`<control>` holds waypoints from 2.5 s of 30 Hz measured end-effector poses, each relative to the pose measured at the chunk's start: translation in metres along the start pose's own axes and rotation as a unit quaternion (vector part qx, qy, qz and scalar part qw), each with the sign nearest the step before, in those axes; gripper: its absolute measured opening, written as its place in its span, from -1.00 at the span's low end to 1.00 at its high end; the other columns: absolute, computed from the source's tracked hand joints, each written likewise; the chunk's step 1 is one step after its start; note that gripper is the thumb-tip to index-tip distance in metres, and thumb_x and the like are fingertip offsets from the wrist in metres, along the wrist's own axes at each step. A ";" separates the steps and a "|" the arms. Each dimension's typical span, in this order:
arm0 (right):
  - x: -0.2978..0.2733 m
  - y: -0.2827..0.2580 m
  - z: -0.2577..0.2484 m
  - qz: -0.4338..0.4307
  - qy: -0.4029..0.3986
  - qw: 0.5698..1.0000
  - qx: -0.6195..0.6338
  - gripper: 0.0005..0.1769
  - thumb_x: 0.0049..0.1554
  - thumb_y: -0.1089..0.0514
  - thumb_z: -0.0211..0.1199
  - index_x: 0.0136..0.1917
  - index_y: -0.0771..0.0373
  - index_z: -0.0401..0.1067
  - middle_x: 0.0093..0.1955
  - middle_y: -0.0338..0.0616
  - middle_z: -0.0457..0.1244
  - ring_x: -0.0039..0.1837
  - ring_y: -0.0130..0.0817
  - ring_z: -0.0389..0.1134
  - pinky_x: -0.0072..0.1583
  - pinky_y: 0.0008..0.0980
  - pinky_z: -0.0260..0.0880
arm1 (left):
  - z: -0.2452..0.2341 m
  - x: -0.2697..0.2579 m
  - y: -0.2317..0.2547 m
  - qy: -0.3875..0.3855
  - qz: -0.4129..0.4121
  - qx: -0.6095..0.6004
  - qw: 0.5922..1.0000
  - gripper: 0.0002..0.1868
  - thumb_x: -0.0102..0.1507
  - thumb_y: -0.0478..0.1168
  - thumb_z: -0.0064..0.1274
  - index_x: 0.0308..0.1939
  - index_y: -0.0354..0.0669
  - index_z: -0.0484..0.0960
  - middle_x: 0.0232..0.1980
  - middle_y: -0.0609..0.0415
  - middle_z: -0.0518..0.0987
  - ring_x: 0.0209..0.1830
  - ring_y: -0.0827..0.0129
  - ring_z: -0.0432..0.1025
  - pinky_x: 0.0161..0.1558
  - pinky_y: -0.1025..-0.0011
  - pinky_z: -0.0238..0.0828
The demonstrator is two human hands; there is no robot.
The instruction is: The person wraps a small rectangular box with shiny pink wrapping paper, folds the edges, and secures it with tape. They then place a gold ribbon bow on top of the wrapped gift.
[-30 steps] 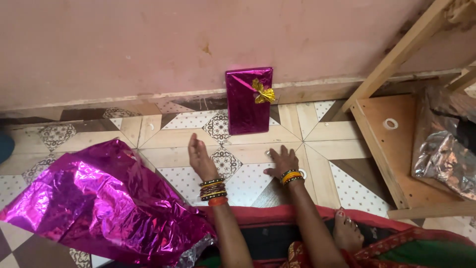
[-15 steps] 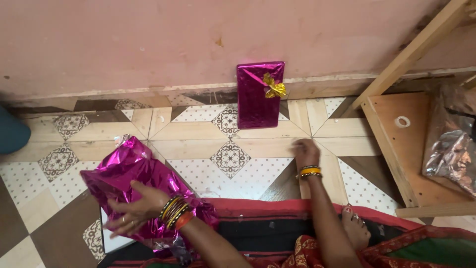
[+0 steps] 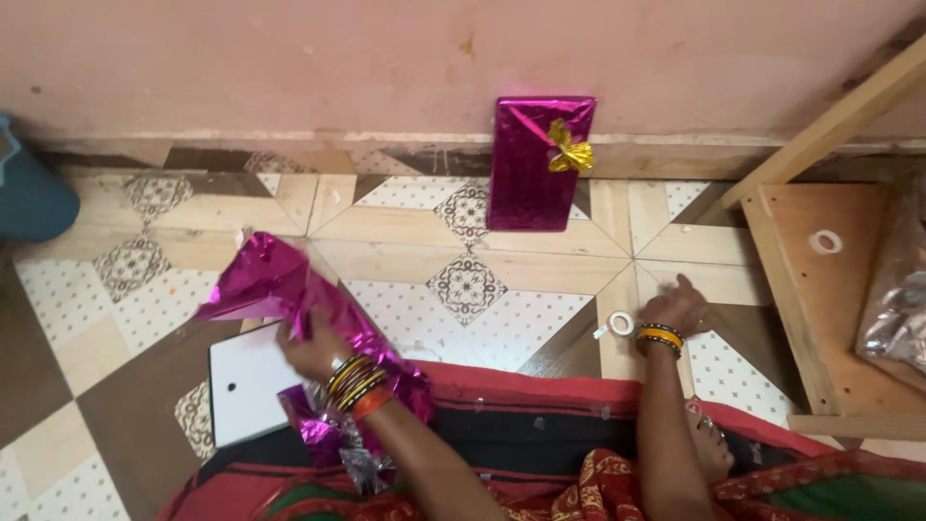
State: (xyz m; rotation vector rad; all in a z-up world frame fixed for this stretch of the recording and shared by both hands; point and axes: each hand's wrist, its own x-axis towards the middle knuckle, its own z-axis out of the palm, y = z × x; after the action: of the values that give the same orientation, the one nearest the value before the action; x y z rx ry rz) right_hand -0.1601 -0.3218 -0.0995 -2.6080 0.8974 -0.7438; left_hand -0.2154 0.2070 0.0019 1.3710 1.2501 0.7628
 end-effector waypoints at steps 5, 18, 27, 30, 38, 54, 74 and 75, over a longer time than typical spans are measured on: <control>-0.001 -0.019 -0.014 -0.039 0.046 0.998 0.033 -0.79 0.11 0.34 0.30 0.04 0.27 0.59 0.00 0.05 0.40 0.22 -0.04 0.31 0.20 -0.09 0.37 | 0.055 -0.028 -0.003 -0.129 0.126 -0.135 0.974 -0.20 0.23 -0.20 0.32 0.43 -0.35 0.22 0.33 -0.16 0.50 0.26 0.17 0.44 0.23 0.28 0.37; -0.117 -0.207 -0.019 -0.212 -0.478 0.608 0.597 -0.08 0.04 0.42 0.23 0.60 0.16 -0.02 0.36 -0.06 0.13 0.30 -0.28 0.29 0.18 -0.28 0.52 | 0.120 -0.110 -0.006 -0.518 -0.114 -0.360 0.768 -0.19 0.31 0.01 0.15 0.55 -0.21 0.21 0.34 -0.23 0.37 0.21 0.21 0.32 0.22 0.17 0.26; -0.161 -0.241 0.003 -0.049 -0.476 0.673 0.564 -0.15 0.01 0.52 0.28 0.52 0.19 0.14 0.03 -0.11 0.33 -0.03 -0.44 0.39 -0.04 -0.43 0.50 | 0.050 -0.063 0.037 -0.515 -0.096 -0.372 0.766 -0.34 0.43 0.07 -0.18 0.47 -0.32 0.26 0.42 -0.28 0.40 0.39 0.06 0.36 0.38 0.11 0.37; -0.152 -0.222 0.027 0.038 -0.412 0.733 0.540 -0.33 0.06 0.53 0.20 0.43 0.24 0.27 -0.08 -0.11 0.36 -0.15 -0.41 0.36 -0.16 -0.40 0.44 | 0.000 -0.029 0.043 -0.445 -0.045 -0.284 0.848 -0.32 0.39 0.11 -0.24 0.43 -0.31 0.29 0.37 -0.28 0.45 0.26 0.01 0.46 0.27 0.07 0.44; -0.090 -0.158 0.074 0.090 -0.287 0.827 0.476 -0.56 0.15 0.39 0.25 0.31 0.31 0.34 0.07 -0.17 0.40 0.00 -0.48 0.47 0.02 -0.47 0.56 | -0.068 0.031 -0.003 0.085 -0.046 0.317 0.943 0.02 0.14 0.37 0.29 0.51 0.01 0.24 0.63 -0.32 -0.06 0.64 -0.24 -0.25 0.47 -0.41 -0.24; -0.021 -0.200 -0.084 -0.044 -0.584 0.763 0.274 -0.46 0.00 0.01 0.46 0.18 0.18 0.36 -0.19 -0.17 0.38 -0.19 -0.43 0.44 -0.14 -0.39 0.49 | -0.046 0.067 -0.110 0.284 -0.223 -0.026 0.932 0.11 -0.02 -0.06 0.58 0.41 -0.27 0.16 0.39 -0.45 0.18 0.31 -0.23 0.24 0.20 -0.05 0.34; 0.014 -0.094 -0.018 -0.026 -0.220 0.910 0.351 -0.46 -0.09 0.47 0.43 0.18 0.29 0.48 -0.22 -0.22 0.22 -0.19 -0.44 0.27 -0.16 -0.46 0.37 | -0.027 0.010 0.014 -0.237 -0.109 -0.554 0.791 -0.46 0.20 -0.18 0.07 0.20 -0.43 0.46 0.10 -0.11 0.56 0.10 0.13 0.49 0.14 0.19 0.47; 0.010 -0.092 -0.016 -0.037 -0.213 0.914 0.344 -0.44 -0.11 0.46 0.44 0.18 0.29 0.48 -0.22 -0.23 0.20 -0.19 -0.44 0.25 -0.16 -0.44 0.35 | -0.018 0.003 0.018 -0.322 -0.116 -0.546 0.764 -0.42 0.22 -0.13 0.05 0.27 -0.38 0.42 0.13 -0.07 0.55 0.15 0.12 0.44 0.21 0.16 0.39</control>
State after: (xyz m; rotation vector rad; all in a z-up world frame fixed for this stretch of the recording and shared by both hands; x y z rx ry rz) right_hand -0.1173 -0.2592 -0.0438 -2.0423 0.3196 -0.3749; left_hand -0.2265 0.2168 0.0226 0.3874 0.2452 0.5815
